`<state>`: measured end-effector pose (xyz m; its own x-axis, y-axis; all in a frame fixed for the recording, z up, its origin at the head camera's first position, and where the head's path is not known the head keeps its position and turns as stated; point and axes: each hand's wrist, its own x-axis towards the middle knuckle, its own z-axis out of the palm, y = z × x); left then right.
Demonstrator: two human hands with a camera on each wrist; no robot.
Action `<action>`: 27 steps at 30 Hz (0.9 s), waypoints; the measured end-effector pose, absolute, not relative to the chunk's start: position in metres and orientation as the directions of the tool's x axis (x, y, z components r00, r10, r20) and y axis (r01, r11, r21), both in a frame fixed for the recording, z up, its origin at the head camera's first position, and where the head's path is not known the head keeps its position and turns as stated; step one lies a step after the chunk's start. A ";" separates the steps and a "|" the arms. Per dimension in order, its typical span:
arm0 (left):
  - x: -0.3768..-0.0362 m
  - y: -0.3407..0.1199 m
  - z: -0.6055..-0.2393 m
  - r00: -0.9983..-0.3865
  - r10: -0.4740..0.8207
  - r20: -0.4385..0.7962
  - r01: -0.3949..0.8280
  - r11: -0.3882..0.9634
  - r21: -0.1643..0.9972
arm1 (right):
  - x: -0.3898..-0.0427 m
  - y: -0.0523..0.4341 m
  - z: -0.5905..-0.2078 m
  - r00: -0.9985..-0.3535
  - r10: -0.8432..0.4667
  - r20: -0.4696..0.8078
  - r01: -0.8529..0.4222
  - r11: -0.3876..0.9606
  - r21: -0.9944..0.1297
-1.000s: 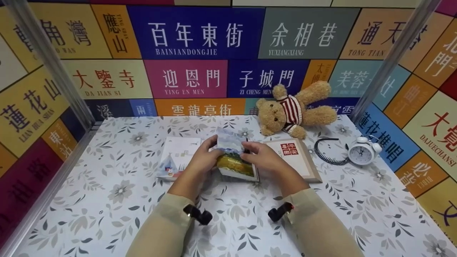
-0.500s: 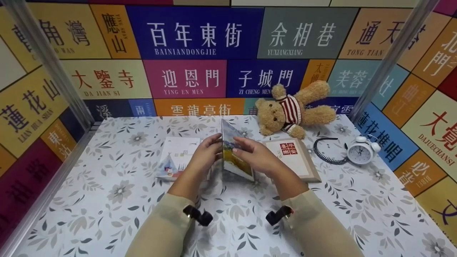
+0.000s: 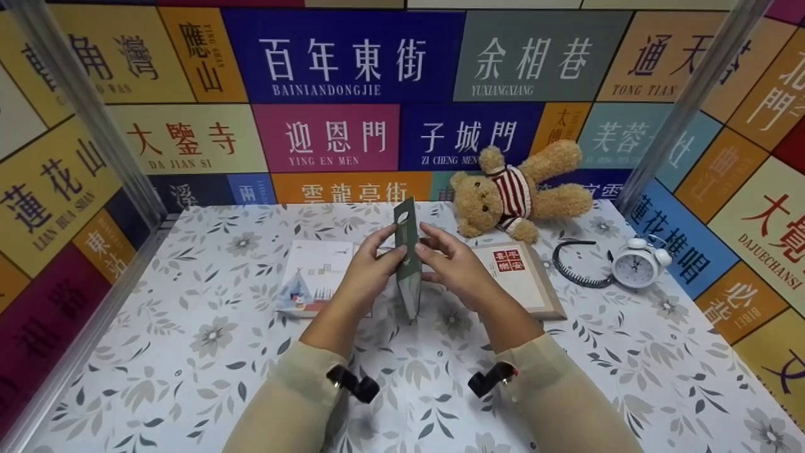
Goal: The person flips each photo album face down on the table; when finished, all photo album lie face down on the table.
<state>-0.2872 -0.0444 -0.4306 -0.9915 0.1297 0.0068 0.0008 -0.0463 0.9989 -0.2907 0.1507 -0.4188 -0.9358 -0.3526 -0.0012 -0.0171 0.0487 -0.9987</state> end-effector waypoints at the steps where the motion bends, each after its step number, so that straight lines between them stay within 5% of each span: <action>1: -0.287 -0.044 -0.431 -0.991 0.130 0.006 0.001 -0.044 0.999 | -0.291 0.151 -0.419 -0.937 -0.349 0.001 -0.020 0.051 -0.999; 14: -0.292 -0.043 -0.443 -0.968 0.240 -0.076 -0.096 -0.071 0.993 | -0.296 0.158 -0.416 -0.962 -0.260 0.078 -0.103 0.085 -0.991; 19: -0.296 -0.042 -0.455 -0.946 0.284 -0.158 -0.154 0.037 0.987 | -0.299 0.163 -0.416 -0.963 -0.259 0.079 -0.113 0.118 -0.987; 27: -0.299 -0.047 -0.465 -0.952 0.268 -0.147 -0.078 0.254 0.964 | -0.304 0.172 -0.420 -0.972 -0.231 0.035 -0.075 0.167 -0.983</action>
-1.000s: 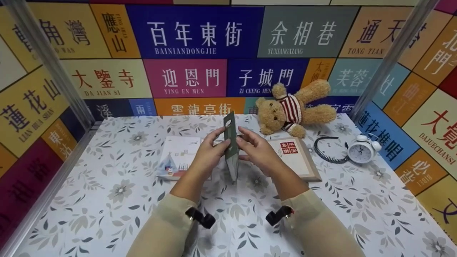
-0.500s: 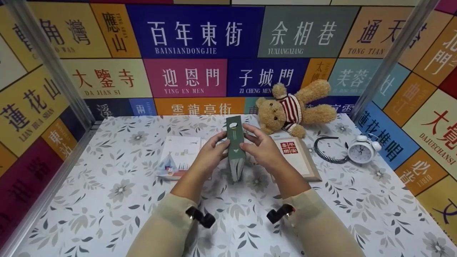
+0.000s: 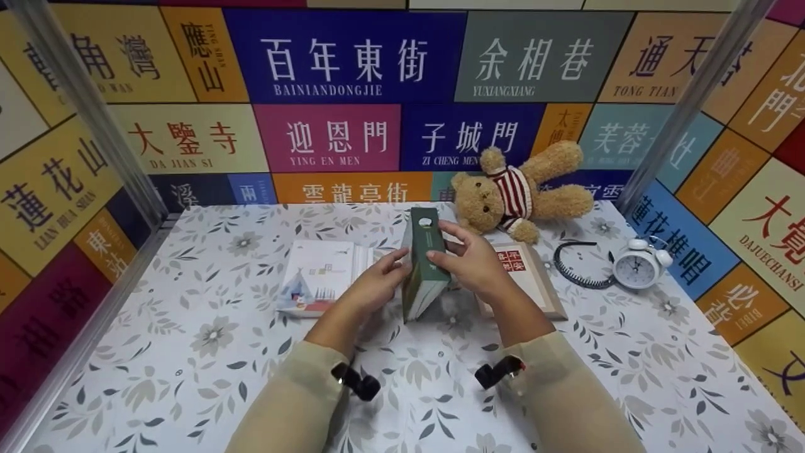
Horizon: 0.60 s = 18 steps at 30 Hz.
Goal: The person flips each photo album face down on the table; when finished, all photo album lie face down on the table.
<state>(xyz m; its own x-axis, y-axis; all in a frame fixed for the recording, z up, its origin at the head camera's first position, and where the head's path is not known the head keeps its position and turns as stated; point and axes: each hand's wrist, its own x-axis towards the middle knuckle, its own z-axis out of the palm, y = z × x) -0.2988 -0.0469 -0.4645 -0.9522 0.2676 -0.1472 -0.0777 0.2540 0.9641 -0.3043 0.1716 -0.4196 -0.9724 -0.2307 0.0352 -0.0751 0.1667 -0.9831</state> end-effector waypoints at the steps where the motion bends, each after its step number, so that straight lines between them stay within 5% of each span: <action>1: -0.299 -0.047 -0.465 -0.954 0.268 -0.138 -0.067 0.260 0.963 | -0.305 0.173 -0.421 -0.973 -0.228 0.024 -0.065 0.173 -0.983; 18: -0.298 -0.053 -0.468 -0.962 0.250 -0.111 0.064 0.600 0.797 | -0.323 0.193 -0.439 -0.955 -0.182 -0.236 0.125 0.475 -0.871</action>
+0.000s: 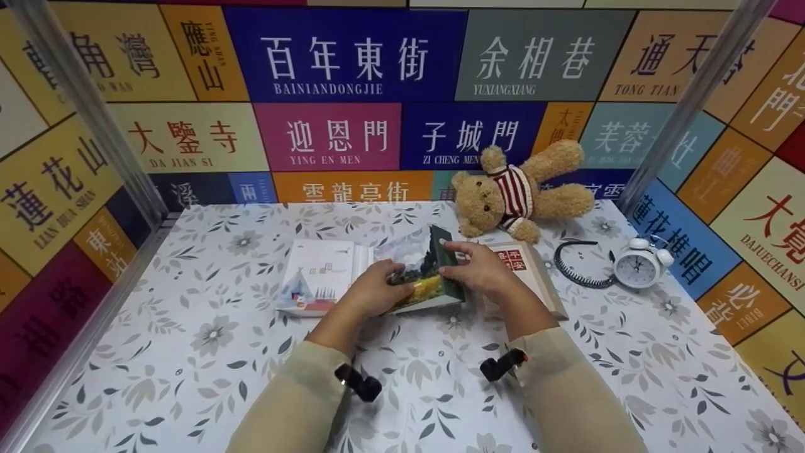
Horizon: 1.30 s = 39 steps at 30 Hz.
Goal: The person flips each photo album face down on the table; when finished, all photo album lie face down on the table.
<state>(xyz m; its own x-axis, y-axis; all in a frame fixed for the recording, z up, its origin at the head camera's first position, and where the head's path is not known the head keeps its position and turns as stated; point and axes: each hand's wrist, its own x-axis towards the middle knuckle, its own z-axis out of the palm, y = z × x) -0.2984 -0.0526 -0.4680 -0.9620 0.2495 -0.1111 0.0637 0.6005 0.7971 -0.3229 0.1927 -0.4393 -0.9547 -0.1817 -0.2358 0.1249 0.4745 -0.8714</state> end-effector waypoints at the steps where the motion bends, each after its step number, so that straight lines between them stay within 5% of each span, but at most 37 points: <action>1: -0.299 -0.053 -0.468 -0.963 0.251 -0.100 0.079 0.615 0.784 | -0.323 0.193 -0.440 -0.950 -0.180 -0.254 0.138 0.489 -0.862; 27: -0.300 -0.053 -0.464 -0.973 0.183 -0.144 -0.021 0.546 0.837 | -0.324 0.185 -0.452 -0.951 -0.216 -0.223 0.066 0.561 -0.825; 35: -0.305 -0.065 -0.453 -0.990 0.103 -0.096 -0.056 0.338 0.939 | -0.312 0.156 -0.437 -0.987 -0.149 0.060 -0.120 0.432 -0.894; 39: -0.306 -0.078 -0.444 -0.999 0.009 -0.039 -0.036 0.260 0.965 | -0.305 0.134 -0.428 -0.979 -0.182 0.095 -0.152 0.337 -0.929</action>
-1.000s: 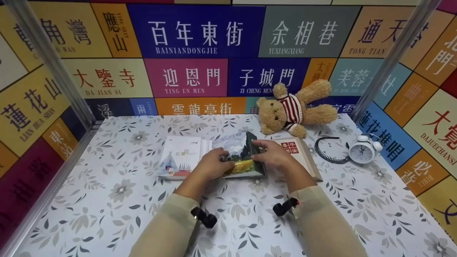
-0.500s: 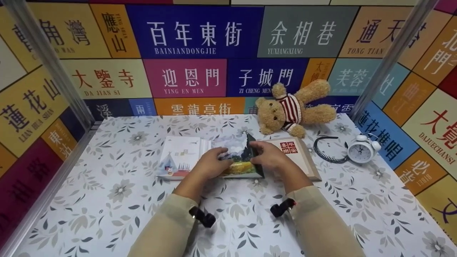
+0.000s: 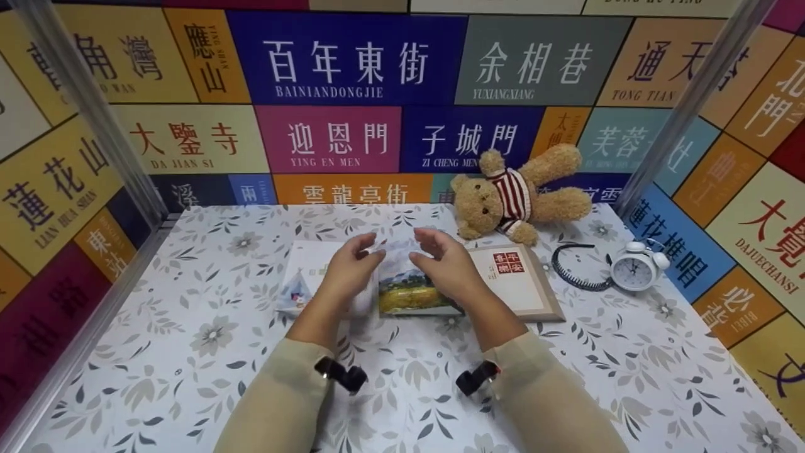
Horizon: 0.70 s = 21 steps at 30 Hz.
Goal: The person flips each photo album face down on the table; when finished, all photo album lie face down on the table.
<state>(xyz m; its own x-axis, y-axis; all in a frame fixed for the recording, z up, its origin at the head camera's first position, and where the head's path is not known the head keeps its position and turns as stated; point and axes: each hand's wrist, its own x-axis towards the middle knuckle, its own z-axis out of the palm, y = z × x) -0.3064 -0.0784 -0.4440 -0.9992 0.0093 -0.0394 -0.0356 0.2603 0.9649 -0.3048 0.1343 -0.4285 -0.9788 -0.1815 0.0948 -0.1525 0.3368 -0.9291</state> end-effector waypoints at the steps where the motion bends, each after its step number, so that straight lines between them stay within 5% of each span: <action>1: -0.307 -0.082 -0.442 -0.999 -0.012 -0.033 -0.035 0.248 0.968 | -0.304 0.129 -0.428 -0.977 -0.193 0.092 -0.152 0.324 -0.934; 21: -0.307 -0.185 -0.437 -0.966 -0.239 -0.096 -0.149 0.215 0.965 | -0.310 0.037 -0.447 -0.963 -0.265 -0.042 -0.026 0.248 -0.968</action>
